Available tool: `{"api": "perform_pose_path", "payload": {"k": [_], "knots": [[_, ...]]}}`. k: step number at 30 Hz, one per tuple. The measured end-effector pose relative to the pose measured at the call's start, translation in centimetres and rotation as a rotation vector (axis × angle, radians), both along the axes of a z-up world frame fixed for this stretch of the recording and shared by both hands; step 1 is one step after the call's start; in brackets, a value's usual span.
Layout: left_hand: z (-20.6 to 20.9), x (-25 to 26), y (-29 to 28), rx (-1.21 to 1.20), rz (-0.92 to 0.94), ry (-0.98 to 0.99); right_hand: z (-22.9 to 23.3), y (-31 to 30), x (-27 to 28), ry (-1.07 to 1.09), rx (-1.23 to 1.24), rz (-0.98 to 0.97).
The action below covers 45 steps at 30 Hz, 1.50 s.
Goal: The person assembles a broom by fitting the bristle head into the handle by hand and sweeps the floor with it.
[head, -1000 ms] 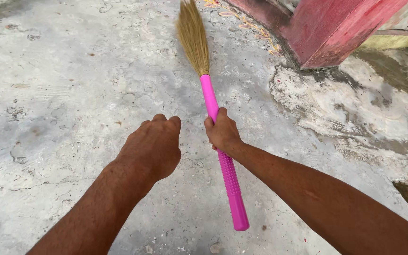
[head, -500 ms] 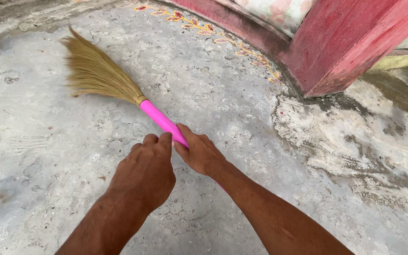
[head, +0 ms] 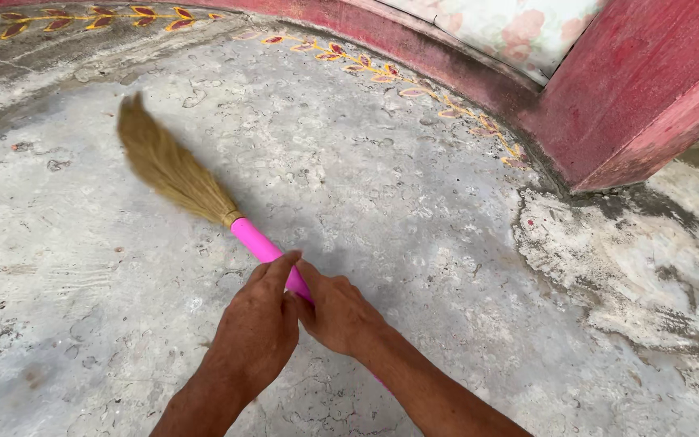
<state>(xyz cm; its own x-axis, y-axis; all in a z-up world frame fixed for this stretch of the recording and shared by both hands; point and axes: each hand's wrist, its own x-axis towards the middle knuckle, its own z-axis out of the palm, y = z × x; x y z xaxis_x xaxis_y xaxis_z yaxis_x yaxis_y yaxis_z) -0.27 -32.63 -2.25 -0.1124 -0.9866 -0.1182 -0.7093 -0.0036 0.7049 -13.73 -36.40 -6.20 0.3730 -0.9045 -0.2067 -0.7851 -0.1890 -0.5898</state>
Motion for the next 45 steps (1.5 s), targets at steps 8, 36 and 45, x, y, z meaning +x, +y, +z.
{"api": "perform_pose_path", "payload": {"k": [8,36,45], "knots": [[-0.2,3.3,0.6,-0.151,-0.002,0.011,-2.3,-4.0,6.6,-0.441,0.351,-0.445],[0.8,7.5,3.0,0.064,0.076,-0.286,-4.1,0.1,9.6,-0.085,0.060,-0.144],[0.1,10.6,3.6,0.180,0.126,-0.553,-8.7,11.5,16.5,0.004,-0.469,0.852]]}}
